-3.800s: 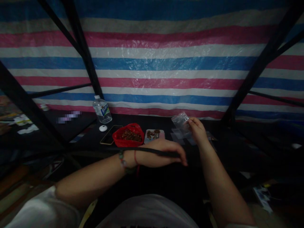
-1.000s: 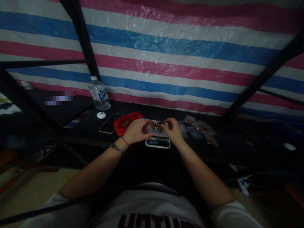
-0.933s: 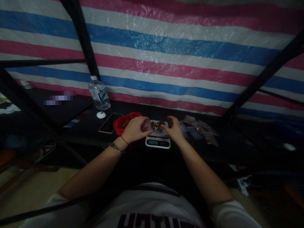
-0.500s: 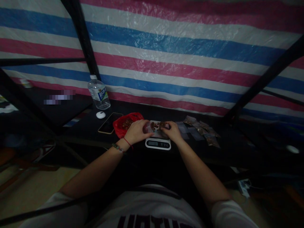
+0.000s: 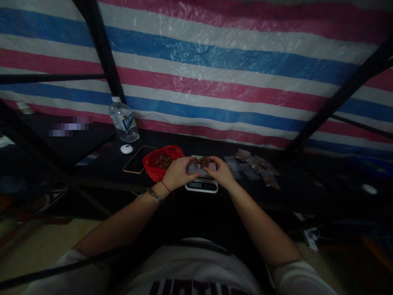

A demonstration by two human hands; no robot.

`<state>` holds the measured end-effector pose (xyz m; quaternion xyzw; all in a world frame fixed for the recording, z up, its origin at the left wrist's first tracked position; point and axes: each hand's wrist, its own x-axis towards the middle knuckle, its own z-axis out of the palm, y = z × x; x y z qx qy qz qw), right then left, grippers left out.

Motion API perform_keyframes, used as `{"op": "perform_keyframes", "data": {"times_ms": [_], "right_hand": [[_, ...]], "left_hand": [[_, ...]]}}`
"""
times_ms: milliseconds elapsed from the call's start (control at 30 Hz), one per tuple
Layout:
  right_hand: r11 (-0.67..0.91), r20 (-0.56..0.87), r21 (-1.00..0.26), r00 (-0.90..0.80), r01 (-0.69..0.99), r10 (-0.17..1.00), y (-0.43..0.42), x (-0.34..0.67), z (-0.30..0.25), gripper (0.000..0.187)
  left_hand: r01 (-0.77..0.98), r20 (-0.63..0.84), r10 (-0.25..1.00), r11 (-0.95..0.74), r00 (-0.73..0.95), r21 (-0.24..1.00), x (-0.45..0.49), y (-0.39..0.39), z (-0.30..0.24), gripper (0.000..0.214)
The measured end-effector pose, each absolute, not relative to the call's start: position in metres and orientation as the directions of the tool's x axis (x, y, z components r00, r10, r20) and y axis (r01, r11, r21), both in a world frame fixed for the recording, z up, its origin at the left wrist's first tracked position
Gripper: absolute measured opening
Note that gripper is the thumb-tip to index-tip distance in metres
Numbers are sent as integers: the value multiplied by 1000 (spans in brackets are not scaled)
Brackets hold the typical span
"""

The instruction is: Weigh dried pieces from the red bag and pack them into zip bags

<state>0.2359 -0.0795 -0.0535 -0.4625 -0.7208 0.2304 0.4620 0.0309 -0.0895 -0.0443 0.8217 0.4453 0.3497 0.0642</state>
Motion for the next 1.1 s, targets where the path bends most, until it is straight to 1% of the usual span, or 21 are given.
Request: {"op": "perform_keyframes", "data": {"times_ms": [133, 233, 467, 600, 667, 733, 800, 867, 1000, 1100], "right_hand": [[475, 420, -768, -222, 429, 880, -86, 234, -50, 37], [465, 398, -790, -242, 399, 885, -87, 234, -50, 39], [454, 340, -810, -333, 371, 880, -88, 237, -47, 33], [424, 306, -855, -370, 300, 877, -87, 239, -49, 32], [417, 300, -868, -386, 268, 873, -86, 240, -51, 31], [428, 310, -862, -386, 271, 869, -85, 240, -52, 29], [459, 345, -837, -364, 297, 865, -86, 239, -50, 28], [487, 385, -819, -339, 302, 858, -88, 237, -47, 31], [510, 441, -830, -294, 228, 848, -96, 233, -39, 43], [548, 486, -807, -280, 218, 828, -100, 233, -36, 50]], "left_hand": [[688, 534, 768, -600, 353, 408, 30, -91, -43, 57], [691, 534, 764, -605, 362, 395, 30, -92, -43, 56], [681, 529, 756, -620, 386, 389, 31, -94, -41, 55], [687, 522, 752, -625, 403, 371, 32, -95, -42, 55], [682, 523, 747, -632, 410, 368, 32, -95, -44, 55], [669, 525, 742, -641, 416, 376, 33, -94, -46, 54], [654, 531, 743, -643, 406, 399, 35, -95, -49, 55], [625, 543, 752, -637, 374, 451, 38, -96, -51, 56], [507, 576, 762, -636, 296, 581, 46, -101, -56, 60], [455, 594, 765, -633, 247, 626, 50, -104, -58, 60]]}}
